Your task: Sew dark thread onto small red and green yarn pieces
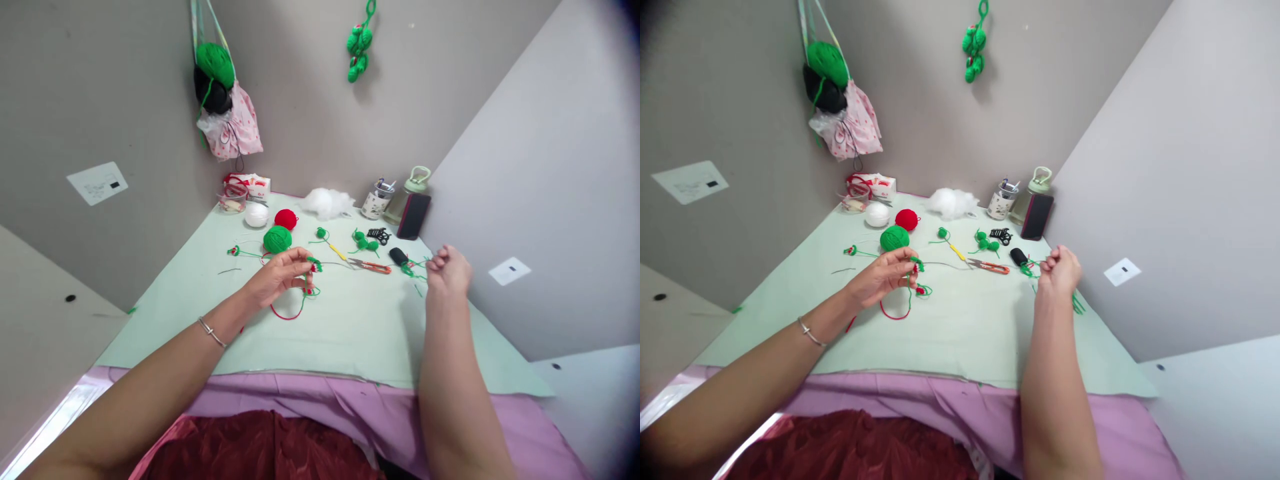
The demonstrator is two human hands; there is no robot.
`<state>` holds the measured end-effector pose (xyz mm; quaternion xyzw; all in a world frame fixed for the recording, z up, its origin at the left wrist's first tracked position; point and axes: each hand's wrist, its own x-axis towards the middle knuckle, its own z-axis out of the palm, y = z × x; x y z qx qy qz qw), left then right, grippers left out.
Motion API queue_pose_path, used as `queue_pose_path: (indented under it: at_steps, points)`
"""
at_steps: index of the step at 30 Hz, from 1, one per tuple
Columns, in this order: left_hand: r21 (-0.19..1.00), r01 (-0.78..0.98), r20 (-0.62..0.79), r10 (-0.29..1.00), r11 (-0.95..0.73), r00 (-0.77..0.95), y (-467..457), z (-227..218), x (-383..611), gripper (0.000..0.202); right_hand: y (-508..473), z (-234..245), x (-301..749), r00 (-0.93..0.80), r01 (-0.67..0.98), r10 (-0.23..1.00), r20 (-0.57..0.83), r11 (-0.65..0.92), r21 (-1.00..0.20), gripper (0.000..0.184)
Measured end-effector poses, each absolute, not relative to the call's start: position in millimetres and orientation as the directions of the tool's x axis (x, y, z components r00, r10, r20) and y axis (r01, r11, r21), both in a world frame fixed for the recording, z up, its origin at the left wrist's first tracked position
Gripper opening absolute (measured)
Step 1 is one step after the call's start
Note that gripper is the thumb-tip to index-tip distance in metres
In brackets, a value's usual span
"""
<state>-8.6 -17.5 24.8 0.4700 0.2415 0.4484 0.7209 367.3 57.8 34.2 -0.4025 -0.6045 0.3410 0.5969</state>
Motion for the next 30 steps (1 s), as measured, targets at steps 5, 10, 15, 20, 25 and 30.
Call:
queue_pose_path:
  at_steps: [5,10,15,20,25,30]
  points:
    - [0.916,-0.370,0.040,0.884,0.153,0.466,-19,25,-6,0.022,29,46,269,0.050,0.026,0.959,0.281,0.280,-0.960,0.027]
    - [0.923,-0.361,0.050,0.886,0.136,0.462,-18,21,-5,0.021,-4,43,203,-0.440,0.258,0.883,0.161,0.296,-0.920,0.029]
    - [0.919,-0.366,0.048,0.884,0.143,0.464,-18,21,-4,0.020,-6,37,198,-0.379,0.332,0.889,0.255,0.388,-0.860,0.020]
    - [0.924,-0.354,0.042,0.883,0.144,0.467,-18,23,-4,0.020,7,32,210,-0.173,0.357,0.964,0.203,0.254,-0.899,0.020]
    - [0.933,-0.338,0.051,0.887,0.122,0.459,-18,21,-4,0.020,10,29,213,-0.134,0.419,0.960,0.247,0.280,-0.864,0.027]
    - [0.947,-0.311,0.059,0.916,0.074,0.397,-17,19,-2,0.023,-3,39,206,-0.275,0.377,0.922,0.272,0.363,-0.852,0.040]
